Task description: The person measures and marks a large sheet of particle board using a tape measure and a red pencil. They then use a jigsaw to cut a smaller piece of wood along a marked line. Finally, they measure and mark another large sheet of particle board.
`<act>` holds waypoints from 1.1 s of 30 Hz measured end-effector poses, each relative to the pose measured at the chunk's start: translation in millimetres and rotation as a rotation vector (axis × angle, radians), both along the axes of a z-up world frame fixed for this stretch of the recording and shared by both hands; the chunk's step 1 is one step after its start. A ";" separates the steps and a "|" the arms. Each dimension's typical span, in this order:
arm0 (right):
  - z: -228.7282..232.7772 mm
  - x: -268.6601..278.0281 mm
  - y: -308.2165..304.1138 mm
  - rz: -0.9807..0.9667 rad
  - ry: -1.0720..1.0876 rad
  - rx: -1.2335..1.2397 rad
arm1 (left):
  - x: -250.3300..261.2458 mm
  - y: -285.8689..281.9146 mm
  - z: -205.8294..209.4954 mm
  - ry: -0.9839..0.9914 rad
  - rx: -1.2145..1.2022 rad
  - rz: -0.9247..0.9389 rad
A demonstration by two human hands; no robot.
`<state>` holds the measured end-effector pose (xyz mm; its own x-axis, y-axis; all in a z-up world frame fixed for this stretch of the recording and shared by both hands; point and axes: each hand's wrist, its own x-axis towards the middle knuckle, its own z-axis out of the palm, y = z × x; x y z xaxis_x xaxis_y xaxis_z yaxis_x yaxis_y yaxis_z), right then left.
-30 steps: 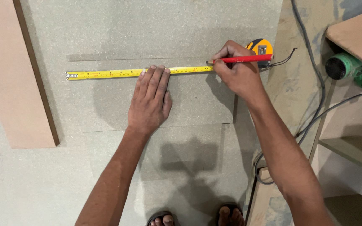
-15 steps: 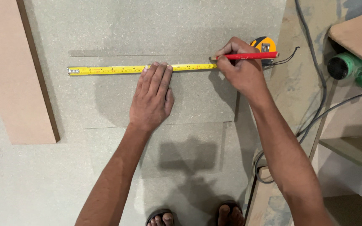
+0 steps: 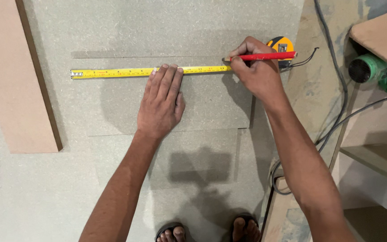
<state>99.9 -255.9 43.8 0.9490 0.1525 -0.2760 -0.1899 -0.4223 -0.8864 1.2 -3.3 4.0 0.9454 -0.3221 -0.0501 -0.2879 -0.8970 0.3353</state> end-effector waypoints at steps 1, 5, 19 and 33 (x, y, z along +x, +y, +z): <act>-1.5 -0.4 -1.0 0.013 -0.009 0.014 | 0.1 -0.3 0.4 0.003 -0.001 0.001; -2.2 -1.8 -3.8 0.062 0.014 -0.011 | 0.1 1.4 2.9 0.003 -0.028 0.001; -7.2 -0.2 -7.4 0.041 -0.088 0.004 | 2.4 1.7 8.1 -0.030 -0.081 0.002; 30.3 3.5 -70.8 0.418 -0.707 -0.491 | -2.1 3.1 0.3 -0.089 -0.003 -0.029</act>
<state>103.4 -326.8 74.0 0.8158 0.5361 0.2168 0.5714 -0.6900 -0.4443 -0.8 -0.2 4.3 0.9362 -0.3498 0.0352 -0.3430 -0.8868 0.3098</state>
